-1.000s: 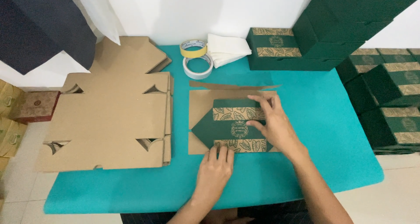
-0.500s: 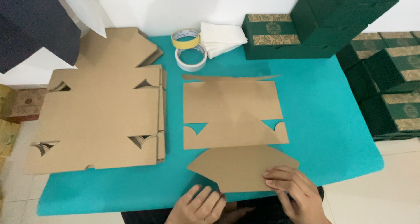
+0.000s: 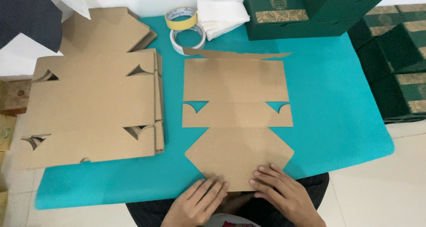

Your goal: The person assembles a cardboard box by folding the pre-cut flaps and tucking them into slots to form the structure. They then place a white tissue paper inside the box and close it with a decorative green lid.

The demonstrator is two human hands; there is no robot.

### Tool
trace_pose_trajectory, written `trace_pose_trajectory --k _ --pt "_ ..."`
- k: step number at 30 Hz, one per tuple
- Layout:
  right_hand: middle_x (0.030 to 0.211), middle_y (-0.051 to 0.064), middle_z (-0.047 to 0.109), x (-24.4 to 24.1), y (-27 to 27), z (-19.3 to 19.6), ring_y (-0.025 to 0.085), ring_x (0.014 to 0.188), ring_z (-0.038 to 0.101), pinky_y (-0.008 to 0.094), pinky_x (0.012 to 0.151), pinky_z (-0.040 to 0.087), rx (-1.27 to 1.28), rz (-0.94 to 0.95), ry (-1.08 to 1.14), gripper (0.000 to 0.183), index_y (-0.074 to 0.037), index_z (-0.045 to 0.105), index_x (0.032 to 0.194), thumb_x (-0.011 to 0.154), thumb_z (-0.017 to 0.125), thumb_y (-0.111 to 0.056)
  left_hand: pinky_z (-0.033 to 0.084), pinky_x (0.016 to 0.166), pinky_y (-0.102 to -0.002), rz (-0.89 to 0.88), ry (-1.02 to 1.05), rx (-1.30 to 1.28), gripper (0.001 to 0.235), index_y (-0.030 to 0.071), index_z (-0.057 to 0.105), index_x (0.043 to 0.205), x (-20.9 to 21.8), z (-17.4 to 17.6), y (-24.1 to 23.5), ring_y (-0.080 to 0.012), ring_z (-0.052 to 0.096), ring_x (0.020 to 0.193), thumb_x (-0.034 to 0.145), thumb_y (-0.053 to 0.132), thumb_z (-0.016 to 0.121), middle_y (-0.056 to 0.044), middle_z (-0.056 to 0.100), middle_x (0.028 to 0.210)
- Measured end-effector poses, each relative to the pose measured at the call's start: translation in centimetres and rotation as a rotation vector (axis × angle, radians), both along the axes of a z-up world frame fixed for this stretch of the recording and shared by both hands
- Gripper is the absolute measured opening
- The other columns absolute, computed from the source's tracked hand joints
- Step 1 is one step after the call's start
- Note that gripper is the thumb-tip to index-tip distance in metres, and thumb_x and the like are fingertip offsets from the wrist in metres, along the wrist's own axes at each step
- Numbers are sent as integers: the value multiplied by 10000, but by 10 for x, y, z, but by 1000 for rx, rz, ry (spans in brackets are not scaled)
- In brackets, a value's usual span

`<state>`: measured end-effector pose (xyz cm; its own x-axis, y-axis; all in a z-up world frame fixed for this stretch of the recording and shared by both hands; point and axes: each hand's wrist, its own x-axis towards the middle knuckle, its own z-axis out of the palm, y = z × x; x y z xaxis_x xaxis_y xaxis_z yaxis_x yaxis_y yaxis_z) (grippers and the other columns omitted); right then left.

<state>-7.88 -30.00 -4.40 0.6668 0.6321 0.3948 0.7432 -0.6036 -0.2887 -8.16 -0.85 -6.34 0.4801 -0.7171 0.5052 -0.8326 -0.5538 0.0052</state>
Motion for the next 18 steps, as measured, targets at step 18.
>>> trace_pose_trajectory --k 18 --pt "976 20 721 23 27 17 213 825 633 331 759 495 100 -363 93 113 -62 684 1008 911 694 -120 493 684 -364 337 333 -303 129 37 618 1006 30 30 -39 -236 569 750 969 152 662 -79 609 882"
